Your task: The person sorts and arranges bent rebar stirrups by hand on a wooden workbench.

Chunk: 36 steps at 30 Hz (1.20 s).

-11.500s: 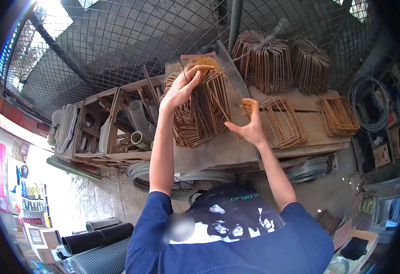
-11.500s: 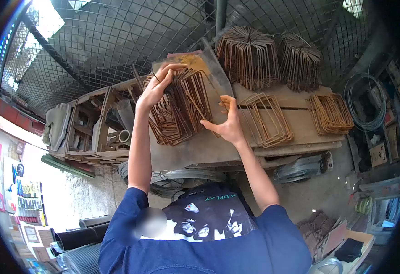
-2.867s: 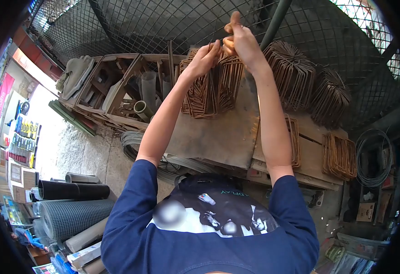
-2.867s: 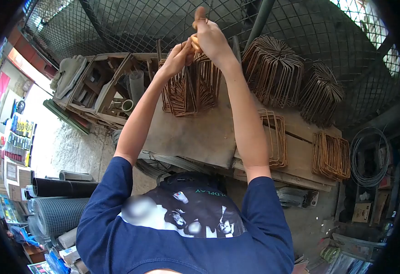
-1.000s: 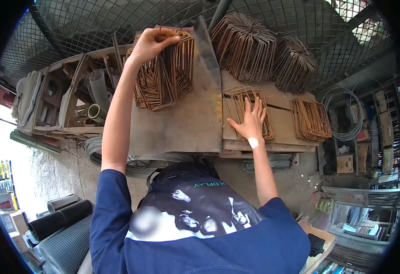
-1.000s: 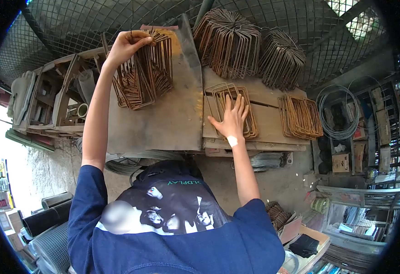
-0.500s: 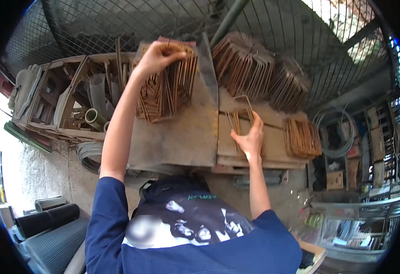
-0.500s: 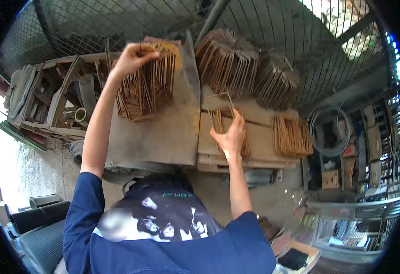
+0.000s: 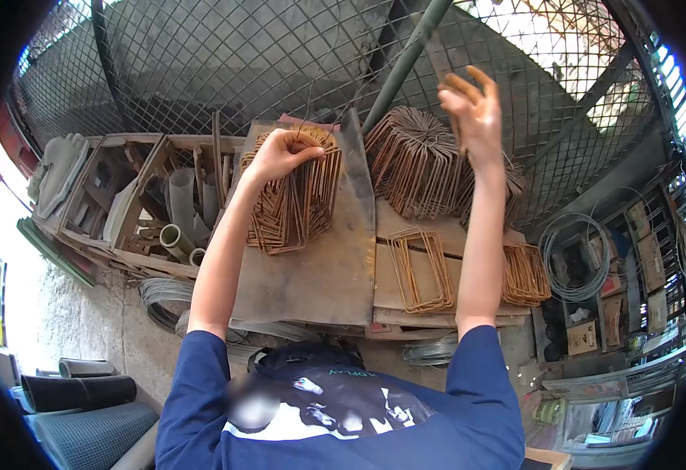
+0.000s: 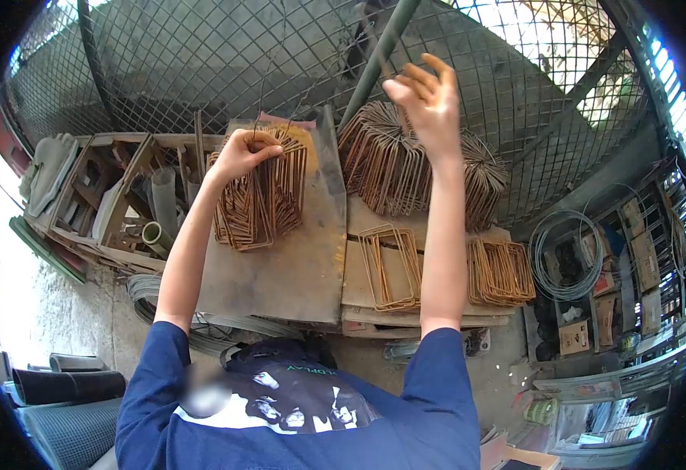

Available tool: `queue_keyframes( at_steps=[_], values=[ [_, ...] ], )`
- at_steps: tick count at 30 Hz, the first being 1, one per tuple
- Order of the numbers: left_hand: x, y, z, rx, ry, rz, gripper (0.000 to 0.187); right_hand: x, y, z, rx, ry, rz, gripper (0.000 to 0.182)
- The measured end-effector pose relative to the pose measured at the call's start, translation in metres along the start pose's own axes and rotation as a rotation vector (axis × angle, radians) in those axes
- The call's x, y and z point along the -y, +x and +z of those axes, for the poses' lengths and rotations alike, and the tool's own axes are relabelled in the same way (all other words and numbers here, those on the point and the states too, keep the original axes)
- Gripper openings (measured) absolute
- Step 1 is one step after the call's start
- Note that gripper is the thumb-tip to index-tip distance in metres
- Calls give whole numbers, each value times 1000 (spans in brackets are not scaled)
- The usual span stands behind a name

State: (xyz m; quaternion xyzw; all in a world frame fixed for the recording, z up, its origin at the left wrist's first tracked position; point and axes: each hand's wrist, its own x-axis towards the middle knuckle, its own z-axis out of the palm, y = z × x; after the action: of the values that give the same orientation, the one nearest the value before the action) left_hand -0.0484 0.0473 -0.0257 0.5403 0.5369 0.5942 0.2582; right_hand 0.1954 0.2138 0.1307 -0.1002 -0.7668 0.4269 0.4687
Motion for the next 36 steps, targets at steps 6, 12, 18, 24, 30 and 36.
queue_keyframes(
  at_steps=[6,12,18,24,30,36],
  values=[
    [-4,-2,0,-35,93,78,29,-53,-41,31,329,26,144,90],
    [-5,-5,0,-26,68,71,48,-93,-86,53,353,121,338,89],
    [-13,-5,1,-64,166,88,51,-104,-104,63,355,55,324,90],
    [-11,-4,-3,55,114,130,48,-107,-116,74,339,46,340,92],
    [-17,-4,-2,45,143,45,41,-113,-120,78,308,30,302,92],
    [-13,0,2,-66,268,50,37,-107,-141,94,210,-168,198,92]
  ],
)
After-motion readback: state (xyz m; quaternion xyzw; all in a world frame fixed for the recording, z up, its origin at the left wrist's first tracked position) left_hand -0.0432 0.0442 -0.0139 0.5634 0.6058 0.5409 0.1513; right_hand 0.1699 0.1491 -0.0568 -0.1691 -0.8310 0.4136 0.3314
